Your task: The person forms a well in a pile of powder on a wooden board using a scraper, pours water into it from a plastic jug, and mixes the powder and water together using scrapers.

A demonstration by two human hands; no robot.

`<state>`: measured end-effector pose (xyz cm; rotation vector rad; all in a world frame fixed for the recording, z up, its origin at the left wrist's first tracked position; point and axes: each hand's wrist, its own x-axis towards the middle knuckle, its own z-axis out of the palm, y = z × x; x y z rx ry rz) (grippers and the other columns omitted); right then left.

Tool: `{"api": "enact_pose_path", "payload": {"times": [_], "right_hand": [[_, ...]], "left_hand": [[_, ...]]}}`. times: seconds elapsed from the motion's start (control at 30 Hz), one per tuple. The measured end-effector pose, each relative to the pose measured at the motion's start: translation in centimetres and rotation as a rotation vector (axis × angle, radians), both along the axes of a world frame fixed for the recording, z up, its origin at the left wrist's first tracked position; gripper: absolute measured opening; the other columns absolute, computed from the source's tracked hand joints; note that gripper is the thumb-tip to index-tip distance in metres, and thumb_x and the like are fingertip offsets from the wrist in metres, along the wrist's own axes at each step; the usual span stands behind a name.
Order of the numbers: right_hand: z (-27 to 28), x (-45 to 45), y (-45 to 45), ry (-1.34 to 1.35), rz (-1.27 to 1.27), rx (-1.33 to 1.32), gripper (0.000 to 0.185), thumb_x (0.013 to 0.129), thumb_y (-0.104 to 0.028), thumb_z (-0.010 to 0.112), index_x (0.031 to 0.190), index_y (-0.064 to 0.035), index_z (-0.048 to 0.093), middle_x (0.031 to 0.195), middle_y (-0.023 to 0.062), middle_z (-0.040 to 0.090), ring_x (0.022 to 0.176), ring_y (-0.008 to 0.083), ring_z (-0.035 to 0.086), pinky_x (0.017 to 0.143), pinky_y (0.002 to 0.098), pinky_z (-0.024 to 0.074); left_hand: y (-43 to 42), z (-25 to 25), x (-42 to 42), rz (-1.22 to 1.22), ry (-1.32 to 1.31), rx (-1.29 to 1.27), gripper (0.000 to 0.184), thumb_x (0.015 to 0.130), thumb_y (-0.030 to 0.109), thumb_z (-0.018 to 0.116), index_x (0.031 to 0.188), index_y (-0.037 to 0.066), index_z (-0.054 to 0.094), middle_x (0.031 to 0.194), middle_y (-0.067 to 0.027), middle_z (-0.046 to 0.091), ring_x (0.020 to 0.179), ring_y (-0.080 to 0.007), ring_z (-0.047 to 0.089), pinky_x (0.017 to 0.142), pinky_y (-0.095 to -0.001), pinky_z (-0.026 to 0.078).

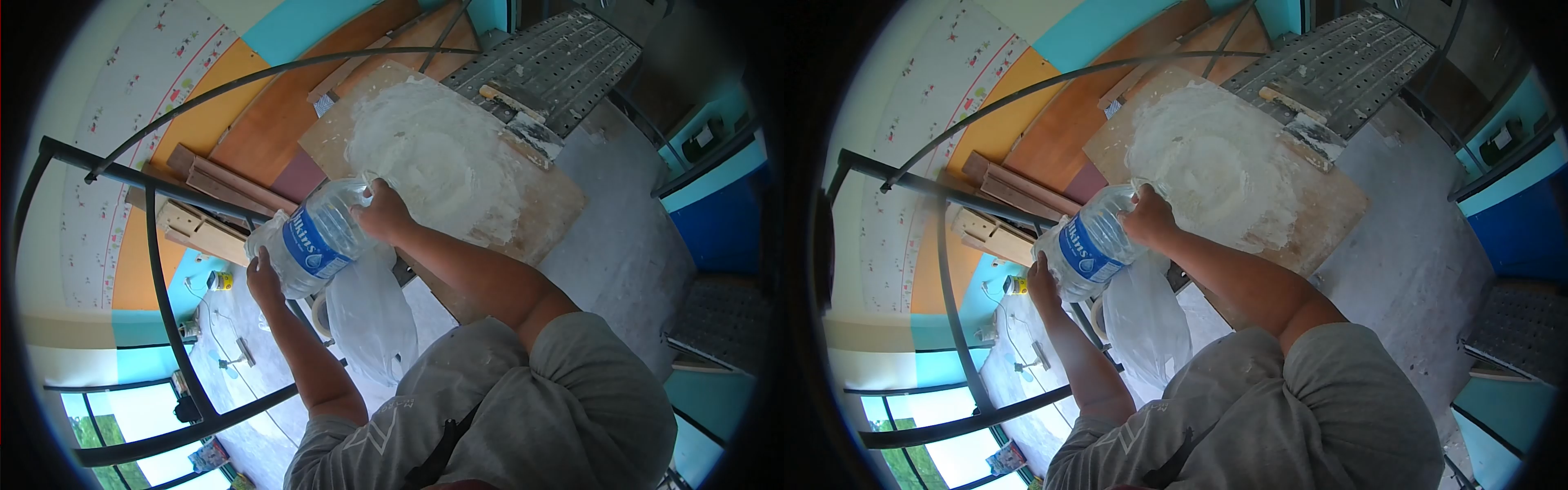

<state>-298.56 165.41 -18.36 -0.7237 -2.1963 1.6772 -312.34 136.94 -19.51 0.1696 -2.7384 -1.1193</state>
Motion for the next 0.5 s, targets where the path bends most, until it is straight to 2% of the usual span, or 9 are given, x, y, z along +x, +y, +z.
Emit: {"api": "enact_pose_path", "payload": {"times": [0.03,0.13,0.23,0.33,0.43,0.5], "right_hand": [[0.0,0.0,0.0,-0.006,-0.002,-0.003,0.048,0.079,-0.029,0.072,0.107,0.0044,0.053,0.105,0.0252,0.062,0.101,0.0375,0.062,0.085,0.0410,0.0488],[-0.1,-0.1,0.1,-0.017,-0.007,-0.009,0.048,0.079,-0.029,0.073,0.107,0.0042,0.052,0.106,0.0250,0.062,0.101,0.0373,0.062,0.085,0.0408,0.0489],[-0.3,-0.2,0.1,-0.023,-0.005,-0.010,0.049,0.079,-0.030,0.073,0.108,0.0042,0.052,0.106,0.0247,0.062,0.101,0.0371,0.062,0.085,0.0406,0.0489],[-0.3,-0.2,0.1,-0.033,-0.003,-0.016,0.050,0.079,-0.030,0.073,0.108,0.0043,0.052,0.107,0.0245,0.062,0.101,0.0369,0.062,0.086,0.0404,0.0489],[-0.4,-0.1,0.1,-0.031,-0.010,-0.022,0.050,0.078,-0.030,0.073,0.108,0.0043,0.052,0.107,0.0242,0.062,0.101,0.0368,0.062,0.086,0.0401,0.0489],[-0.5,-0.1,0.2,-0.024,-0.013,-0.020,0.049,0.078,-0.029,0.073,0.108,0.0043,0.052,0.106,0.0238,0.061,0.101,0.0366,0.062,0.086,0.0399,0.0488]], "left_hand": [[0.1,0.1,0.0,-0.001,0.011,-0.015,0.058,0.095,0.047,0.053,0.116,-0.006,0.064,0.099,-0.0171,0.068,0.088,-0.0262,0.061,0.081,-0.0360,0.046],[0.4,1.2,0.5,0.003,-0.101,0.041,0.071,0.088,0.052,0.060,0.127,-0.007,0.056,0.124,-0.0245,0.061,0.115,-0.0359,0.058,0.098,-0.0408,0.044],[0.8,1.7,0.6,0.014,-0.134,0.053,0.071,0.088,0.052,0.060,0.127,-0.006,0.056,0.124,-0.0243,0.060,0.115,-0.0360,0.058,0.098,-0.0410,0.044],[0.6,0.8,0.2,0.010,-0.019,-0.019,0.060,0.094,0.049,0.055,0.116,-0.005,0.064,0.100,-0.0171,0.068,0.089,-0.0269,0.061,0.082,-0.0369,0.046],[0.7,0.8,0.3,0.011,-0.006,-0.008,0.059,0.094,0.049,0.054,0.116,-0.005,0.064,0.099,-0.0168,0.068,0.088,-0.0262,0.060,0.082,-0.0370,0.046],[0.5,1.2,0.1,0.003,-0.090,0.008,0.065,0.090,0.050,0.059,0.123,-0.006,0.060,0.115,-0.0222,0.063,0.106,-0.0328,0.059,0.093,-0.0396,0.045]]}}
